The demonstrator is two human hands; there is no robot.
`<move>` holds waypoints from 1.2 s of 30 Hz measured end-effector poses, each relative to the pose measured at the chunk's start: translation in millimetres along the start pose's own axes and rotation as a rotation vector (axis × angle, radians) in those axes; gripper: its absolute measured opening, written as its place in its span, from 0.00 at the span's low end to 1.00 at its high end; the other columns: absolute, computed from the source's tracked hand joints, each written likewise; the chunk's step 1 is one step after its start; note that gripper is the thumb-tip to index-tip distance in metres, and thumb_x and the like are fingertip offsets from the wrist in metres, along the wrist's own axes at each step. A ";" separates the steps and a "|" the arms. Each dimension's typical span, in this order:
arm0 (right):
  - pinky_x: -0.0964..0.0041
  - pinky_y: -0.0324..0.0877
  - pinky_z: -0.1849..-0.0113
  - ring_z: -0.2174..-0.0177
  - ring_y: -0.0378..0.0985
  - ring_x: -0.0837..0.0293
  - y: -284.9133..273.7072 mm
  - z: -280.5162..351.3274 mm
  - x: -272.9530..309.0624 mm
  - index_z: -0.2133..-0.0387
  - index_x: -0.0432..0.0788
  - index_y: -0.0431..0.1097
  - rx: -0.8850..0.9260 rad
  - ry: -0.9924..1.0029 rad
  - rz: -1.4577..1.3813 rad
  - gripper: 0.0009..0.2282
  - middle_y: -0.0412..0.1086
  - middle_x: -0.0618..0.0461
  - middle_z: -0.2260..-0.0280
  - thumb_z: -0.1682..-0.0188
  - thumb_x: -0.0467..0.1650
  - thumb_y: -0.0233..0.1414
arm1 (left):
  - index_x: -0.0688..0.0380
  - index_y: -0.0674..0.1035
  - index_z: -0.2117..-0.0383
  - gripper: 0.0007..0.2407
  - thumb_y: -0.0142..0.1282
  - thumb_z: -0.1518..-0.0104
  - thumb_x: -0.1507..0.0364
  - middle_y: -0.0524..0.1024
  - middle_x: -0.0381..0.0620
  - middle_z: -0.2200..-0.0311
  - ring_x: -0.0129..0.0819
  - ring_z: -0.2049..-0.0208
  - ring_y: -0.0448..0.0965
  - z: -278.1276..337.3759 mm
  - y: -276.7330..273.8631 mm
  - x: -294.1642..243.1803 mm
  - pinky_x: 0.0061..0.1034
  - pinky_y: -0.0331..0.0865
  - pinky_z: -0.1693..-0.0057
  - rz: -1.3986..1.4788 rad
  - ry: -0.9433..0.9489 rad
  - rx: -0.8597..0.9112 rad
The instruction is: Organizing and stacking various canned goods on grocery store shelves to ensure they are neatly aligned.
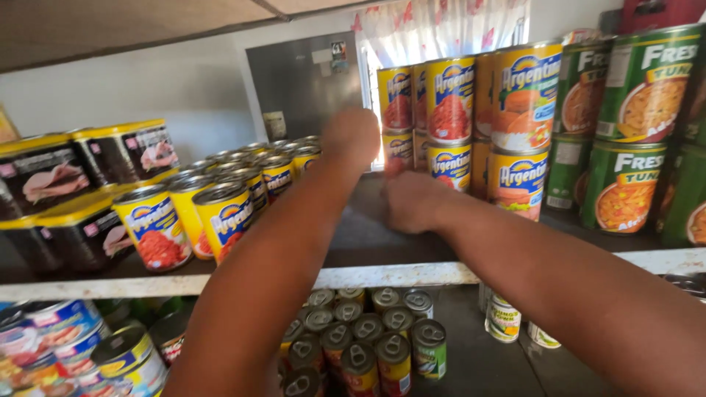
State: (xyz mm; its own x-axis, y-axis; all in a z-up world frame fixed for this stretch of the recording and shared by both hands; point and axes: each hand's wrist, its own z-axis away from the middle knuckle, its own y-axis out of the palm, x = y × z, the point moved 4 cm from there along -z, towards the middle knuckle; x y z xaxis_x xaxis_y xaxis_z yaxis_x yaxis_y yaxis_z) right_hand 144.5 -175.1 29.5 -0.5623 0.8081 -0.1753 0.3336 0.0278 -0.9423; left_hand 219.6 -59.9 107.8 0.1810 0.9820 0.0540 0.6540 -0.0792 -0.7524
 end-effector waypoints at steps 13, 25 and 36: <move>0.44 0.73 0.53 0.59 0.79 0.36 -18.4 11.9 8.2 0.68 0.41 0.79 -0.181 0.067 -0.064 0.12 0.73 0.34 0.59 0.53 0.34 0.48 | 0.50 0.80 0.50 0.15 0.45 0.38 0.65 0.77 0.45 0.47 0.48 0.43 0.70 43.7 -13.8 44.5 0.52 0.63 0.44 -0.311 -0.135 0.139; 0.42 0.74 0.56 0.62 0.80 0.36 -36.9 16.6 6.7 0.62 0.37 0.73 -0.341 0.114 -0.023 0.11 0.76 0.33 0.62 0.49 0.32 0.48 | 0.47 0.80 0.56 0.11 0.47 0.41 0.68 0.79 0.46 0.55 0.50 0.47 0.73 71.3 -46.1 -1.5 0.63 0.60 0.45 -0.199 0.061 -0.196; 0.42 0.72 0.59 0.63 0.78 0.31 -65.8 41.0 28.5 0.40 0.36 0.53 -0.451 0.193 -0.115 0.34 0.73 0.28 0.64 0.51 0.46 0.56 | 0.46 0.80 0.53 0.16 0.51 0.48 0.64 0.74 0.49 0.49 0.51 0.41 0.67 109.2 -121.0 -21.1 0.64 0.57 0.42 -0.093 0.140 -0.019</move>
State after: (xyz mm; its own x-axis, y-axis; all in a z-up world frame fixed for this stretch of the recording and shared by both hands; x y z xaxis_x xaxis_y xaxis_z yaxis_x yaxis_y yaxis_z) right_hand 75.5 -178.0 74.8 -0.4784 0.8780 0.0188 0.5957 0.3401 -0.7276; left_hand 56.4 -52.3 126.0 0.2194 0.9517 0.2148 0.6859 0.0061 -0.7277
